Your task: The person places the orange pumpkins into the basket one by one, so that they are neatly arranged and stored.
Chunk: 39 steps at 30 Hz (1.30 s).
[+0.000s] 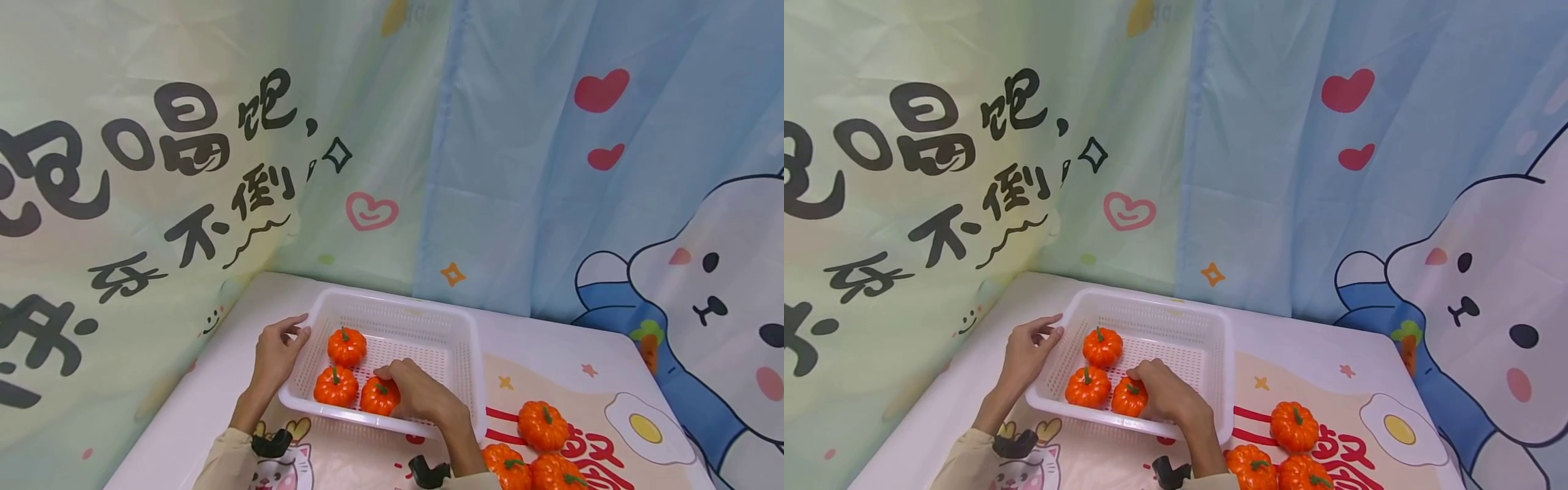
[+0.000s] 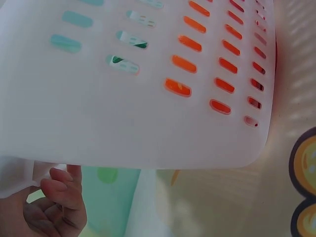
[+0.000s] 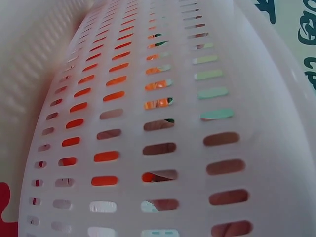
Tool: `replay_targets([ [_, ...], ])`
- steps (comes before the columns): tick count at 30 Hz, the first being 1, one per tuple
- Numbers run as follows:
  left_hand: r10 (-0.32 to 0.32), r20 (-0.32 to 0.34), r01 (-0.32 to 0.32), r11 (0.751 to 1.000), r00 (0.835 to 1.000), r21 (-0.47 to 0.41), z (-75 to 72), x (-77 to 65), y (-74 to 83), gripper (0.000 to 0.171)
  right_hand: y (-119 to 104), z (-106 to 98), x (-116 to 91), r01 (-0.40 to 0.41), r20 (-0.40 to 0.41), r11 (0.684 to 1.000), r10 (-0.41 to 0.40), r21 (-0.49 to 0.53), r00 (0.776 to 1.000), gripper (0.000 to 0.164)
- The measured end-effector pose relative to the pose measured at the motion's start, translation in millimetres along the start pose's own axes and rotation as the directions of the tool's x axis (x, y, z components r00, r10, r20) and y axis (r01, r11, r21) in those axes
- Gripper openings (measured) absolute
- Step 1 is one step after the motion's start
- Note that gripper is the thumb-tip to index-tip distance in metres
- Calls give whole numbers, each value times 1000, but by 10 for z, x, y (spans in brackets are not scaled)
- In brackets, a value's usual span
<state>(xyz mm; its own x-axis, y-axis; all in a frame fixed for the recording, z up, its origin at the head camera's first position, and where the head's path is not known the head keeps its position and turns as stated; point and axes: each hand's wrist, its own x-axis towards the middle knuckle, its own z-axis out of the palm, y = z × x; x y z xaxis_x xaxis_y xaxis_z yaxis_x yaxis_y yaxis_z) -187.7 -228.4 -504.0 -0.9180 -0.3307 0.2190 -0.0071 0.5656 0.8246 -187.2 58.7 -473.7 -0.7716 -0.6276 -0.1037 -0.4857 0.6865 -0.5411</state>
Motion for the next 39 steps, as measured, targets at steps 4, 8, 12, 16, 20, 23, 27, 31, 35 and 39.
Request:
replay_targets([
  [4,-2,4,2,1000,1000,1,13,-1,-4,37,7,-3,-5,-6,1,1000,6,3,1000,68],
  [8,-5,6,5,1000,1000,5,25,-2,-4,37,13,-10,-13,-9,0,1000,9,-15,1000,68],
  [12,-7,5,7,1000,1000,7,27,-7,-3,37,12,-40,-52,-34,-8,999,34,-5,999,68],
  [16,-7,5,7,1000,1000,6,18,-5,-4,37,17,-100,-115,-52,-21,998,53,21,998,70],
  [20,-1,-1,1,1000,1000,6,10,-6,-8,36,30,-163,-180,-45,-45,999,46,23,998,71],
  [23,-6,2,6,1000,1000,7,14,-7,-16,37,44,-207,-237,-38,-72,999,39,22,997,73],
  [27,-16,7,16,1000,1000,6,23,-7,-20,37,60,-284,-327,-31,-108,999,34,30,994,73],
  [31,-12,7,12,1000,1000,6,25,-11,-11,38,80,-373,-430,-47,-138,998,53,53,989,71],
  [35,-3,5,3,1000,1000,10,23,-10,-2,37,131,-452,-514,-81,-155,994,92,72,984,72],
  [39,5,1,-5,1000,1000,9,21,-4,-5,37,197,-521,-570,-129,-178,989,139,68,974,74],
])
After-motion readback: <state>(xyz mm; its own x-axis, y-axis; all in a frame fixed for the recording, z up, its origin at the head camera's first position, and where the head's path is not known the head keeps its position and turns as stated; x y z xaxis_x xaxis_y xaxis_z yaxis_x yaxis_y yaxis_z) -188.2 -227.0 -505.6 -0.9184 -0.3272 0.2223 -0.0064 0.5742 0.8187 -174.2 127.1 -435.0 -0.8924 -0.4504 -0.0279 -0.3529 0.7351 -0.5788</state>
